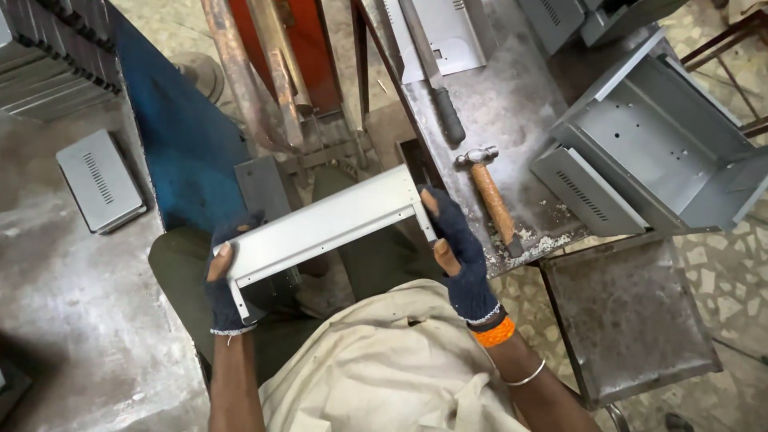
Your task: Performing spot welding on metal enclosure components and using a file to smooth the edges.
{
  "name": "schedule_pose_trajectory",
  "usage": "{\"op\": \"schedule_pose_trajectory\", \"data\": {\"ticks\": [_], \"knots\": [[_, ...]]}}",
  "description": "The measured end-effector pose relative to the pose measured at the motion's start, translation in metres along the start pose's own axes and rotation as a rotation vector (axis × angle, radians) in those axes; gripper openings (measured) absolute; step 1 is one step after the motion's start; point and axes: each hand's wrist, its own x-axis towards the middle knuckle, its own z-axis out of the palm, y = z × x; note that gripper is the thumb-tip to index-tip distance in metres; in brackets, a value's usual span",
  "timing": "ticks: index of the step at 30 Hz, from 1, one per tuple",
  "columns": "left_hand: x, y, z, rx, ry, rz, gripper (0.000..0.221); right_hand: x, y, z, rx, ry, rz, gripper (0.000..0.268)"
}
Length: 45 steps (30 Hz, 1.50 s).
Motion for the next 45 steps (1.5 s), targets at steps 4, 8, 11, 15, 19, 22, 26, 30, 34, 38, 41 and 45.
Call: {"op": "schedule_pose_trajectory", "data": {"ticks": [4, 8, 11, 15, 19, 22, 26, 30, 34, 38, 41, 45], "knots": [[0.010, -0.019, -0.031, -0.017, 0.055, 0.030, 0.037, -0.001, 0.005, -0.003, -0.010, 0.013, -0.025, 0.061], [0.012, -0.020, -0.031, -0.010, 0.205, -0.021, 0.036, 0.003, 0.001, -0.005, -0.028, -0.018, -0.078, 0.065], [0.018, -0.027, -0.038, 0.102, 0.237, -0.012, 0.032, 0.004, 0.034, -0.015, 0.147, 0.081, 0.000, 0.071], [0.027, -0.029, -0.021, 0.182, 0.084, 0.078, 0.039, 0.047, 0.023, -0.015, -0.085, -0.173, 0.206, 0.053], [0.047, -0.041, -0.025, 0.013, 0.077, 0.023, 0.047, 0.060, 0.042, -0.016, 0.551, -0.157, 0.513, 0.084], [0.056, -0.043, -0.024, -0.092, 0.121, -0.065, 0.063, 0.067, 0.082, -0.026, 0.825, -0.146, 0.645, 0.081], [0.066, -0.010, 0.027, -0.087, 0.163, -0.184, 0.055, 0.093, 0.017, -0.056, 0.682, -0.217, 0.515, 0.089], [0.024, 0.014, 0.131, 0.016, 0.103, -0.293, 0.058, 0.106, -0.062, -0.113, 0.114, -0.301, 0.256, 0.102], [0.027, -0.040, 0.169, 0.418, -0.104, -0.471, 0.062, 0.107, -0.029, -0.208, -0.203, -0.450, -0.062, 0.142], [-0.015, -0.054, 0.241, -0.145, 0.082, -0.706, 0.103, 0.103, 0.005, -0.301, -0.161, -0.096, 0.367, 0.110], [-0.045, -0.072, 0.257, -0.306, -0.236, -0.741, 0.086, 0.102, -0.074, -0.289, -0.163, 0.325, 0.967, 0.056], [-0.016, -0.227, 0.240, -0.038, -0.583, -0.261, 0.147, 0.131, -0.007, -0.373, -0.198, 0.347, 1.033, 0.045]]}}
